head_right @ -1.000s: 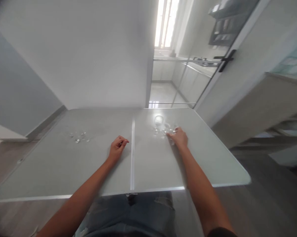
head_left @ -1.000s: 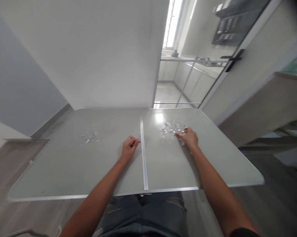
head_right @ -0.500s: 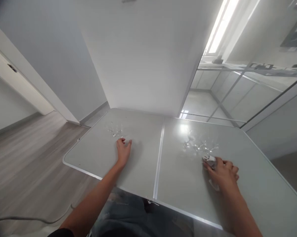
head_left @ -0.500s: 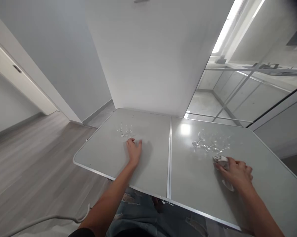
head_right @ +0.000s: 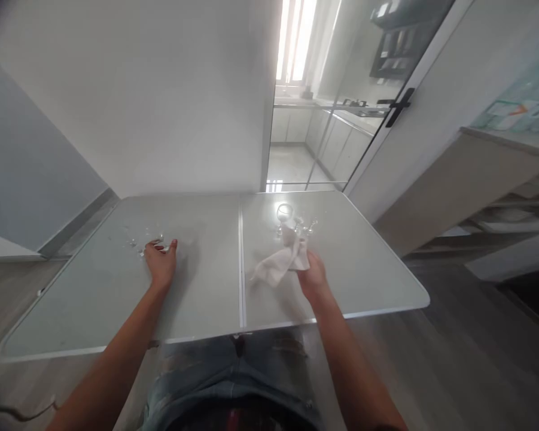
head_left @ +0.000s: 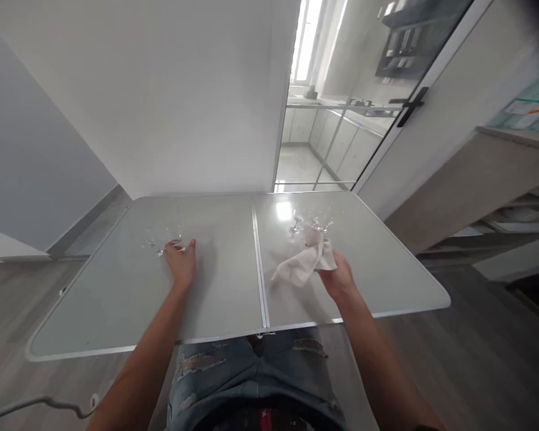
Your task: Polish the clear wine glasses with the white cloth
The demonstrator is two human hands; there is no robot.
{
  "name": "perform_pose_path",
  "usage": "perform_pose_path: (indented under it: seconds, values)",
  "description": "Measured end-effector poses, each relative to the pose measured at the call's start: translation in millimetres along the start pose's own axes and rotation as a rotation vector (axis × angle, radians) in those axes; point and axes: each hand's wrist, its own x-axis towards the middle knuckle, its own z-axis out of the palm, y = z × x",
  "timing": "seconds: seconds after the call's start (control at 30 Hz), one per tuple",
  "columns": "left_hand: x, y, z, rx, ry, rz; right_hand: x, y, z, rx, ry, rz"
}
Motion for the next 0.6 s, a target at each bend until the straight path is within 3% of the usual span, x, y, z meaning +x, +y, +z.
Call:
perform_pose_path:
  seconds: [0.1,0.23,0.3,0.37,0.47,0.53,0.6]
  values:
    - [2,1,-0.3,-0.022,-0.01,0.055,0,-3,26,-0.132,-0.011,-0.003]
    - [-8,20,0.4,-0.147,-0.083,0.123,-2,-20,48,-0.416,-0.074,-0.152]
    - [-17,36,7.5,-0.313,-0.209,0.133,2,-32,58,-0.49,-0.094,-0.242]
    - [-25,53,18.4,-0.518,-0.439,0.131,12,-42,71,-0.504,-0.123,-0.269]
    - [-37,71,33.7,-0.645,-0.698,0.126,40,-43,94,-0.356,-0.158,-0.118]
    - [-44,74,38.8,-0.487,-0.731,0.211,60,-35,109,-0.132,-0.135,0.062]
    - [-50,72,39.7,-0.253,-0.682,0.349,71,-24,121,0.069,-0.122,0.15]
